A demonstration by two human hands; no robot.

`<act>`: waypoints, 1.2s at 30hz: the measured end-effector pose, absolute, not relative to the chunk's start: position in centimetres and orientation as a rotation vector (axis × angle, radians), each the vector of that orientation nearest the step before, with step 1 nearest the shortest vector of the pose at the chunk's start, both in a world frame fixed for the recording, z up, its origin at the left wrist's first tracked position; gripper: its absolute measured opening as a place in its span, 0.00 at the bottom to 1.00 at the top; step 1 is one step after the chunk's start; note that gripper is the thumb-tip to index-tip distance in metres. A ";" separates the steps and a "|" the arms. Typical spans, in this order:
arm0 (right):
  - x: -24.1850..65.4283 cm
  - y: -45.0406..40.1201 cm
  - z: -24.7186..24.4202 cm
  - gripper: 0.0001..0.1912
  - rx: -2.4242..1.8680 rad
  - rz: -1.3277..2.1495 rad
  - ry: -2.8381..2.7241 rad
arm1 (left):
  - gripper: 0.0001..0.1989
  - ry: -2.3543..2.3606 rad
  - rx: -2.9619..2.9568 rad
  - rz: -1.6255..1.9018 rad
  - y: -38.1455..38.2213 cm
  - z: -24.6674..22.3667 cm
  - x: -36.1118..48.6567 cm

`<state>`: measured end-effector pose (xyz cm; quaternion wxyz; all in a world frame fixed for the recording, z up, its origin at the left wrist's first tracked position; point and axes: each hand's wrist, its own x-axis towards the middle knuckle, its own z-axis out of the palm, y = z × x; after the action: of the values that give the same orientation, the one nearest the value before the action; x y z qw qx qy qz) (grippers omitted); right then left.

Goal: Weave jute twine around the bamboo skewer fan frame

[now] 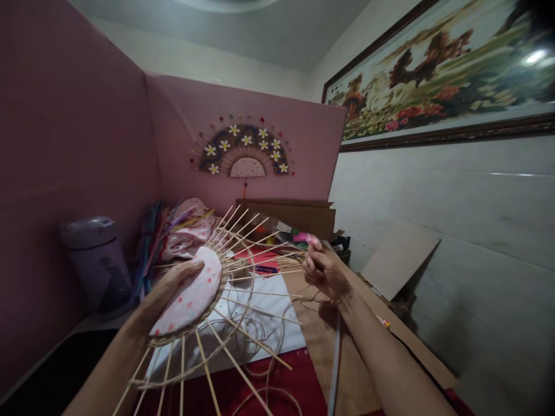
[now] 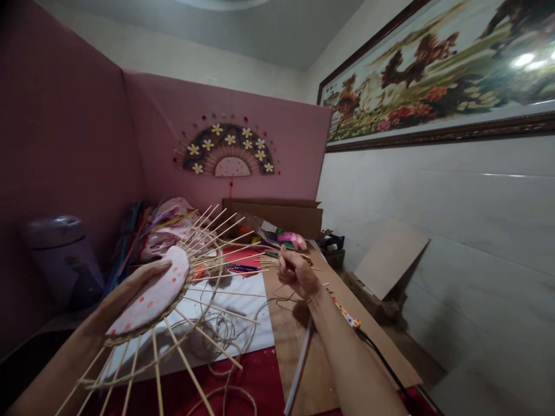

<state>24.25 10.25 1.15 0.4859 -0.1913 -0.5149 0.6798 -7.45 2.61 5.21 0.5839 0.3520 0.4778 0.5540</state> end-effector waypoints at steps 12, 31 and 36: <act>24.3 10.5 1.4 0.16 -0.407 1.450 -1.004 | 0.11 1.088 0.997 1.255 3.5 4.1 -6.3; 19.8 7.7 1.0 0.24 -0.537 1.456 -1.430 | 0.10 1.016 0.993 1.322 2.2 4.3 -4.4; 19.1 8.1 0.9 0.35 -0.431 1.248 -1.266 | 0.13 1.032 1.007 1.321 3.1 3.6 -4.5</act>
<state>19.14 8.11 0.87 0.6101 -0.1868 -0.5485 0.5404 -4.54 3.07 3.62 0.5589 0.4272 0.4376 0.5600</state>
